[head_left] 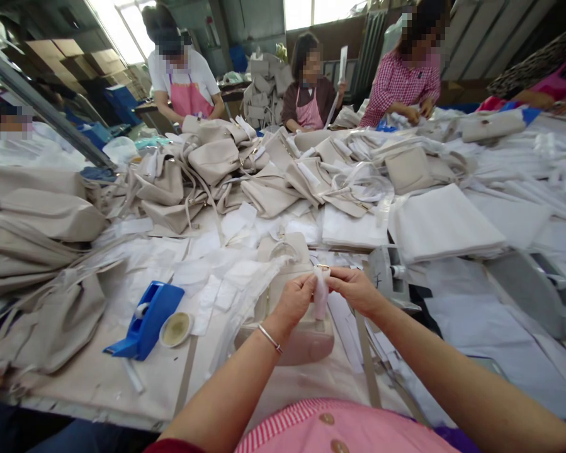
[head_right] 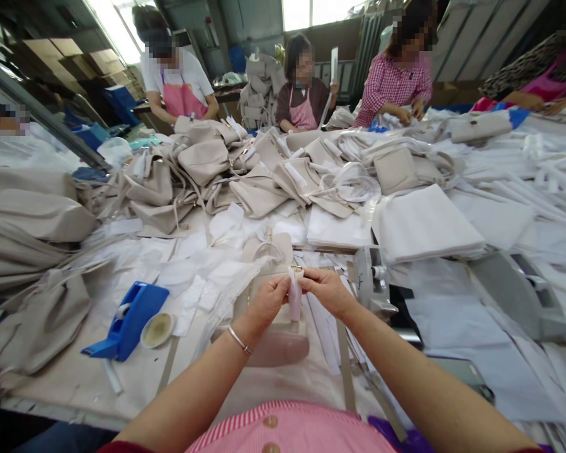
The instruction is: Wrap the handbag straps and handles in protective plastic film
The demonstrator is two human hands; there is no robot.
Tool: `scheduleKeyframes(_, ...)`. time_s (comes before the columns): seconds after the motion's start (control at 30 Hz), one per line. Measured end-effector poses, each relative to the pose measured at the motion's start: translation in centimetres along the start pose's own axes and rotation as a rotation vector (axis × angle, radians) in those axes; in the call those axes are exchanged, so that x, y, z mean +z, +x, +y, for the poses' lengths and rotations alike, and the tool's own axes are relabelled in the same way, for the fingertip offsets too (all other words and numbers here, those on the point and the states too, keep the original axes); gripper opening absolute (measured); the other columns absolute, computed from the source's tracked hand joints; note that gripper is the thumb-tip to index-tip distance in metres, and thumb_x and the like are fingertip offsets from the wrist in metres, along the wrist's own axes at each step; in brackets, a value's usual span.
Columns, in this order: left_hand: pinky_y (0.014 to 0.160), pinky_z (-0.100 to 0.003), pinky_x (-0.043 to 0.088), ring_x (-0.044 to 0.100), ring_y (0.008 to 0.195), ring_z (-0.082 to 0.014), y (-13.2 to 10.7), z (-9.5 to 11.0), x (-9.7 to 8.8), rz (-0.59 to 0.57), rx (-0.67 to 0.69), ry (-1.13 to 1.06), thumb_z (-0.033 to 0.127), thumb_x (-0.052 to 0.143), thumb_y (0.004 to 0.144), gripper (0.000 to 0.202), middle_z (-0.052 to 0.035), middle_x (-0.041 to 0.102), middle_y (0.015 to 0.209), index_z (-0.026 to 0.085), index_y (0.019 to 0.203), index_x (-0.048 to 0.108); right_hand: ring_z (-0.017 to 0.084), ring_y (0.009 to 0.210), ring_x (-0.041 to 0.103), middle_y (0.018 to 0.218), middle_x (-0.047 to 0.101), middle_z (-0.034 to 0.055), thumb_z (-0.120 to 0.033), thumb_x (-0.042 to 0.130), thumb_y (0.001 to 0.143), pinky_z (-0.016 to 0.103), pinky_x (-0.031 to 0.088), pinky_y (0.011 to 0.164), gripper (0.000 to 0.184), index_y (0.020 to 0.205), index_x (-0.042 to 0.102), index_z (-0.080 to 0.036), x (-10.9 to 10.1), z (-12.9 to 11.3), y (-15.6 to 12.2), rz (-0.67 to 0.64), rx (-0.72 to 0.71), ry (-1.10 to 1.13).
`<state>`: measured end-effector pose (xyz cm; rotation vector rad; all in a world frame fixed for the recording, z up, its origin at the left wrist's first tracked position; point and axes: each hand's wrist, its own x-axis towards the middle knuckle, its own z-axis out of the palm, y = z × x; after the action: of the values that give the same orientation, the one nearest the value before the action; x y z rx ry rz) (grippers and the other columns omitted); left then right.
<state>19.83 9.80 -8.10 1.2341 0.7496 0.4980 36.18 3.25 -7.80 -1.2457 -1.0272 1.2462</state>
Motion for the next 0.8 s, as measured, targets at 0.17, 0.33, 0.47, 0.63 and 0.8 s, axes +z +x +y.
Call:
scheduleKeyframes(0.17,0.076,-0.026,0.050,0.063,0.082,-0.0192,-0.2,1.7,0.1,0.095,0.186,0.349,0.044,0.048,0.093,0.036,-0.0045,0.073,0.087,0.019,0.100,0.074,0.018,0.077,0.057,0.080,0.064,0.0010,-0.043,0.066,0.082,0.028,0.049,0.072,0.023,0.077,0.072,-0.021,0.3,-0.2,0.4,0.025,-0.052,-0.138)
scheduleKeyframes(0.33,0.075,-0.026,0.051,0.063,0.085,-0.0191,-0.4,1.9,0.0,0.091,0.155,0.250,0.044,0.055,0.089,0.035,-0.0044,0.073,0.096,0.020,0.108,0.072,0.019,0.078,0.055,0.086,0.064,0.0033,-0.046,0.066,0.081,0.030,0.048,0.073,0.027,0.088,0.075,-0.021,0.1,0.2,0.4,-0.001,-0.044,-0.075)
scheduleKeyframes(0.47,0.068,-0.026,0.054,0.065,0.082,-0.0189,-0.4,1.0,-0.4,0.013,0.024,0.008,0.047,0.064,0.083,0.041,-0.0051,0.073,0.095,0.018,0.111,0.069,0.021,0.083,0.055,0.086,0.064,0.0044,-0.052,0.067,0.079,0.032,0.048,0.077,0.034,0.086,0.075,-0.020,0.2,1.3,0.5,0.031,0.003,-0.038)
scheduleKeyframes(0.63,0.063,-0.024,0.052,0.065,0.073,-0.0166,0.0,0.5,-0.3,0.121,0.018,-0.019,0.043,0.070,0.078,0.038,-0.0058,0.073,0.085,0.014,0.104,0.068,0.021,0.085,0.058,0.091,0.066,0.0048,-0.052,0.064,0.082,0.034,0.050,0.081,0.038,0.103,0.073,-0.022,0.8,1.8,0.4,0.000,0.026,0.050)
scheduleKeyframes(0.8,0.057,-0.023,0.051,0.066,0.067,-0.0153,0.6,0.1,-0.5,0.160,-0.033,-0.103,0.044,0.073,0.075,0.035,-0.0048,0.071,0.081,0.015,0.093,0.064,0.021,0.087,0.060,0.093,0.068,0.0058,-0.047,0.066,0.083,0.036,0.050,0.086,0.037,0.108,0.072,-0.021,0.6,1.0,0.0,-0.087,0.048,0.080)
